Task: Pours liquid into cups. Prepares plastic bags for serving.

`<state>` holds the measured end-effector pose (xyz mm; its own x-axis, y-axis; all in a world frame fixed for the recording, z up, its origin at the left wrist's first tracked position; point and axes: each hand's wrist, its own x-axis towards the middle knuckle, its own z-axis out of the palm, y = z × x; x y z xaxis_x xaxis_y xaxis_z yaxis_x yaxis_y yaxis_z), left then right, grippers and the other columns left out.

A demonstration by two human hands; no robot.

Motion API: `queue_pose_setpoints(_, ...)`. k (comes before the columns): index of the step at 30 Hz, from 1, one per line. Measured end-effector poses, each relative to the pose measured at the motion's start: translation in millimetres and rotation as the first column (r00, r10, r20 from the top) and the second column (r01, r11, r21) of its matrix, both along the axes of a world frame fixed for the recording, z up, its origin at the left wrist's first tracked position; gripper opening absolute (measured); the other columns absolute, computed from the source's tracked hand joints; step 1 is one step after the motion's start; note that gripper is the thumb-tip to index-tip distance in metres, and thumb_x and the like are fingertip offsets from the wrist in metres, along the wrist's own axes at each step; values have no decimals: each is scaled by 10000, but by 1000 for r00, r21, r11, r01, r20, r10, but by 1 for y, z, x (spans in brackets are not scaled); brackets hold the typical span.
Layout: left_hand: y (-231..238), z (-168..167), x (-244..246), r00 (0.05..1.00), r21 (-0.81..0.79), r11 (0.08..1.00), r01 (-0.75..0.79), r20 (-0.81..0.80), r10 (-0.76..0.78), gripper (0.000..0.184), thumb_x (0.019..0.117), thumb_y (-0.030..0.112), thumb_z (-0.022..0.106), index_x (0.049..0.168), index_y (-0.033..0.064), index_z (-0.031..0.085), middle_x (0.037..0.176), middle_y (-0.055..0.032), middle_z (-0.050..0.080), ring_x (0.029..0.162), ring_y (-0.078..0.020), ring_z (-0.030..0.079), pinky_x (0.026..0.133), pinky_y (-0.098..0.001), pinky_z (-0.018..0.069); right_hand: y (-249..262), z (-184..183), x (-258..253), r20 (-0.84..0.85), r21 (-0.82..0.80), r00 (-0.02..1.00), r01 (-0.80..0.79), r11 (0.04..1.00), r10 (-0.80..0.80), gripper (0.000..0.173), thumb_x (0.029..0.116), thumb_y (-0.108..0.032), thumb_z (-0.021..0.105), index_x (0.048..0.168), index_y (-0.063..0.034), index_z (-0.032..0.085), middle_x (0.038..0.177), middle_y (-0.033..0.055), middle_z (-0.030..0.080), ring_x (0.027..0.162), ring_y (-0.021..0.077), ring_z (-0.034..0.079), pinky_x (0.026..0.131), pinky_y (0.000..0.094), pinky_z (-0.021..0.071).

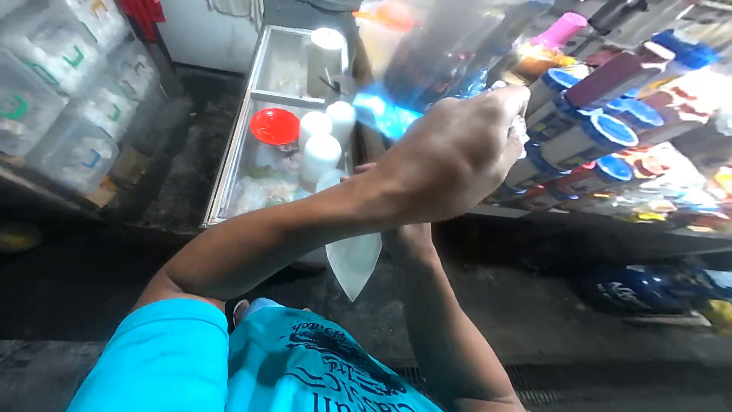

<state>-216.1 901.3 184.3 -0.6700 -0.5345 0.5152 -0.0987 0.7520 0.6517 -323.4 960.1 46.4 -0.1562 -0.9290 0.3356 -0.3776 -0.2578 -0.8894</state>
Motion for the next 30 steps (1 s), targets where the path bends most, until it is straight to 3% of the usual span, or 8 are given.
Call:
queue_pose_setpoints(4,-12,1,32,996,150,985,81,-58,-73,146,1018,69,537,991,40,677,793,-34,612,713,-113,585,634,-293,477,-6,12,40,161,-25,982,-96,995,99,213,778,-83,808,948,-175,718,820,-113,710,785,-17,679,727,213,603)
queue_pose_setpoints(11,-38,1,110,983,256,957,138,-154,-101,174,1023,35,506,977,13,671,814,-51,628,743,-111,602,660,-291,497,-24,20,99,58,17,992,-111,994,110,297,837,-90,753,1115,-129,656,956,-91,715,906,-15,689,833,202,602)
queue_pose_setpoints(16,-48,-13,146,966,331,937,108,-256,-21,164,1004,22,506,977,18,668,842,-49,637,763,-103,608,669,-280,501,-32,10,143,84,-46,982,-163,986,166,197,899,-42,687,1065,-145,662,893,-106,714,831,-19,683,779,195,602)
queue_pose_setpoints(20,-47,-17,171,965,433,897,93,-261,27,189,954,1,558,1127,30,628,1055,-79,656,845,-120,639,711,-284,548,-30,-1,169,75,-72,975,-203,977,208,112,986,-95,596,1046,-160,665,903,-123,701,862,-40,671,813,195,594)
queue_pose_setpoints(24,-40,-35,182,958,458,889,-15,-249,144,187,944,67,567,1123,93,614,886,-27,656,639,-81,612,553,-220,500,-34,-10,180,44,-163,960,-268,950,278,194,1056,-236,534,931,-199,679,819,-129,682,778,-30,648,742,201,578)
queue_pose_setpoints(26,-40,-26,192,959,369,929,-3,-263,108,198,962,49,582,1156,62,616,917,-53,642,657,-108,576,578,-266,500,-36,-9,185,46,-181,953,-287,941,300,195,1056,-253,540,927,-204,677,813,-128,680,771,-29,648,736,201,582)
queue_pose_setpoints(28,-33,-15,206,975,44,992,-118,-184,124,250,948,110,604,1186,47,645,868,-27,630,665,-84,560,586,-252,488,-35,-11,182,15,-196,944,-320,927,329,188,1070,-332,540,995,-197,648,835,-134,675,789,-44,646,747,193,583)
queue_pose_setpoints(30,-22,2,225,990,-343,929,-136,-74,118,444,918,235,629,1329,69,644,1096,-31,644,968,-117,600,815,-297,523,-34,-13,173,-44,-211,928,-371,904,370,225,1065,-288,554,977,-115,668,838,-90,679,815,-45,642,782,195,570)
